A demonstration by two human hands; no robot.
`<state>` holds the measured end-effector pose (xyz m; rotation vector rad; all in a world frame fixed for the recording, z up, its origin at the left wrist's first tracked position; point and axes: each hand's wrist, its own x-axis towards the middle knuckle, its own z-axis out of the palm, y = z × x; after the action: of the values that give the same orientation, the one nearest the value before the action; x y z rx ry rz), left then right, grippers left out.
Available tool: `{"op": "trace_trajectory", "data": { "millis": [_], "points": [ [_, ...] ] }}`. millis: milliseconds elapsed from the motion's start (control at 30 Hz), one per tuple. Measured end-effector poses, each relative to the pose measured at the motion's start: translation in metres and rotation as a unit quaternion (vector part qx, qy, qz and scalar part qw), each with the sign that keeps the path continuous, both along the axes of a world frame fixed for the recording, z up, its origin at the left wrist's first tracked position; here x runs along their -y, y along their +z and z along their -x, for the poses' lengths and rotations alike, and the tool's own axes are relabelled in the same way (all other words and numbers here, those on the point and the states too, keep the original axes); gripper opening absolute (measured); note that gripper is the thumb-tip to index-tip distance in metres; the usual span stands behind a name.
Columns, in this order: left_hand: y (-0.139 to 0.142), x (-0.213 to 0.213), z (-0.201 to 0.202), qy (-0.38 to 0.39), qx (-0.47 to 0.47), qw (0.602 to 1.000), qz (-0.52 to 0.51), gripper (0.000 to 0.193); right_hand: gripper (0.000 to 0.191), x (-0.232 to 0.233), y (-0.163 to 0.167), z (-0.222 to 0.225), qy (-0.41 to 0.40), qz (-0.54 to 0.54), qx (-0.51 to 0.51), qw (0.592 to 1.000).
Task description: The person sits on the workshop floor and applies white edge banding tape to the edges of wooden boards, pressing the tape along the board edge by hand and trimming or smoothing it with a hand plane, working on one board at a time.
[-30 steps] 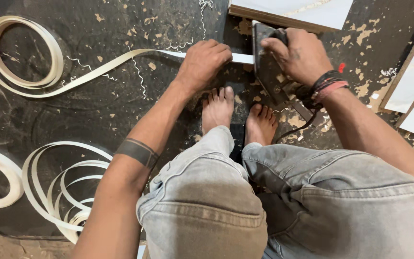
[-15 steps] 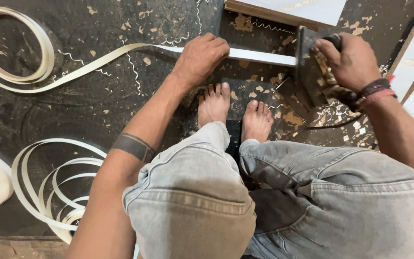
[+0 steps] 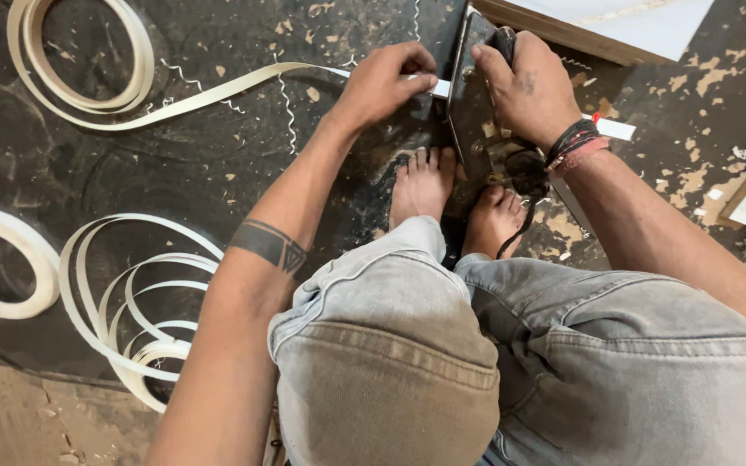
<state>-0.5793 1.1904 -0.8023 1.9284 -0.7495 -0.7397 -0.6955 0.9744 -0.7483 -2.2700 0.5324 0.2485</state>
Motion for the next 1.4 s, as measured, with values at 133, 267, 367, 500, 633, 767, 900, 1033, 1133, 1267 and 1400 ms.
{"op": "trace_trajectory", "data": {
  "millis": [133, 267, 367, 500, 633, 767, 900, 1033, 1133, 1267, 1400],
  "points": [
    [-0.01, 0.0, -0.005, -0.003, 0.071, 0.996, -0.061, 0.02, 0.052, -0.003, -0.004, -0.002, 0.023, 0.04, 0.041, 0.998],
    [-0.018, 0.006, -0.001, 0.006, 0.094, 0.993, -0.071, 0.022, 0.055, -0.003, -0.007, -0.001, 0.019, 0.049, 0.035, 0.998],
    [-0.021, 0.011, 0.002, 0.01, 0.091, 0.992, -0.091, 0.024, 0.056, -0.004, -0.007, -0.001, 0.031, 0.07, 0.049, 0.996],
    [-0.017, 0.014, 0.003, 0.006, 0.101, 0.99, -0.1, 0.024, 0.057, -0.008, -0.002, -0.005, 0.016, 0.063, 0.02, 0.998],
    [-0.008, 0.009, -0.001, 0.007, 0.086, 0.99, -0.115, 0.021, 0.057, -0.014, 0.004, -0.009, 0.005, 0.05, -0.003, 0.999],
    [0.006, 0.007, -0.003, 0.013, 0.089, 0.993, -0.08, 0.017, 0.056, -0.018, 0.009, -0.01, -0.01, 0.015, -0.018, 1.0],
    [0.012, 0.01, 0.013, -0.02, 0.131, 0.986, -0.096, 0.016, 0.058, -0.018, 0.008, -0.01, 0.013, 0.047, 0.031, 0.998],
    [0.001, -0.027, 0.019, 0.049, 0.154, 0.986, -0.046, 0.014, 0.056, -0.017, 0.005, -0.009, -0.002, 0.04, 0.018, 0.999],
    [-0.01, -0.079, 0.013, 0.071, 0.082, 0.967, -0.231, 0.017, 0.058, -0.017, 0.004, -0.009, 0.0, 0.045, 0.013, 0.999],
    [-0.012, -0.116, 0.022, 0.043, 0.297, 0.925, -0.234, 0.024, 0.057, -0.018, 0.003, -0.011, 0.009, 0.036, 0.012, 0.999],
    [-0.006, -0.095, 0.031, 0.082, 0.358, 0.922, -0.122, 0.039, 0.058, -0.021, 0.003, -0.013, 0.007, 0.06, 0.01, 0.998]
  ]
}}
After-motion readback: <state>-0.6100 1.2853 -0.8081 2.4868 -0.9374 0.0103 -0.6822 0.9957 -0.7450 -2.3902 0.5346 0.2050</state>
